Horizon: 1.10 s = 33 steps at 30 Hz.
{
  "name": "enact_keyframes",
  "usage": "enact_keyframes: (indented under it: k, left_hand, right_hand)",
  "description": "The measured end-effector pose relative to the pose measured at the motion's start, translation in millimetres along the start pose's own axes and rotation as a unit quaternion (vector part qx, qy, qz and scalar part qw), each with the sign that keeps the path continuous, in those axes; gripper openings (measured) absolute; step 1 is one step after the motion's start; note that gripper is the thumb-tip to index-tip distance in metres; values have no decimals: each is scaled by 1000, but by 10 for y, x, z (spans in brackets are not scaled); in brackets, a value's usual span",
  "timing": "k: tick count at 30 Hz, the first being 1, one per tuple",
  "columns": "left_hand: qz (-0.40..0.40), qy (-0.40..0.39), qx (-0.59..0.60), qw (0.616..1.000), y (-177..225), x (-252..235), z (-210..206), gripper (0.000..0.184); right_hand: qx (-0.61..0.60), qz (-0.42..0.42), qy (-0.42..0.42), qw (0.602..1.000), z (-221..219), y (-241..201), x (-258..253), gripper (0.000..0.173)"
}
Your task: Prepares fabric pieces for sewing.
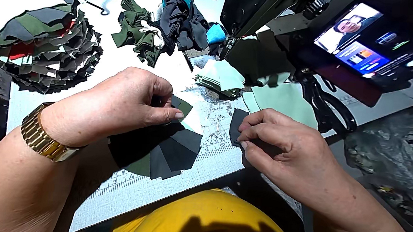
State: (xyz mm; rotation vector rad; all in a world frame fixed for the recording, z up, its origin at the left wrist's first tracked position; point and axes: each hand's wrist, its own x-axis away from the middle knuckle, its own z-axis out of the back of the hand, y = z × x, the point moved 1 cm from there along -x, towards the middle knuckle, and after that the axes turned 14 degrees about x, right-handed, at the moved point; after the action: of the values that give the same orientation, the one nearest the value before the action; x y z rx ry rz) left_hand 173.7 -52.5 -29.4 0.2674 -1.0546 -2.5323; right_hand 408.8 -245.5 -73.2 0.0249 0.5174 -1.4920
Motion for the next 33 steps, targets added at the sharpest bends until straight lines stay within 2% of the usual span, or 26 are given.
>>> enact_keyframes:
  k: [8,15,18,22,33]
  left_hand:
    - [-55,-22,-18,998,181,37,-111,20]
    - [-145,-83,-67,984,444,36,-496,22]
    - [-144,-97,-89,981,489,22,-617,27]
    - [-132,-92,-115,980,500,5,-702,22]
    - [-109,-97,-135,980,493,-15,-738,23]
  right_hand:
    - [26,13,-2,1000,-2,-16,2,13]
    - [5,-9,-8,1000,-43,-75,16,12]
    - [-3,-9,-10,1000,-73,-93,27,12]
    - [-25,-22,-4,999,-90,-96,34,11]
    - [-71,-50,-2,996,-90,-74,40,10]
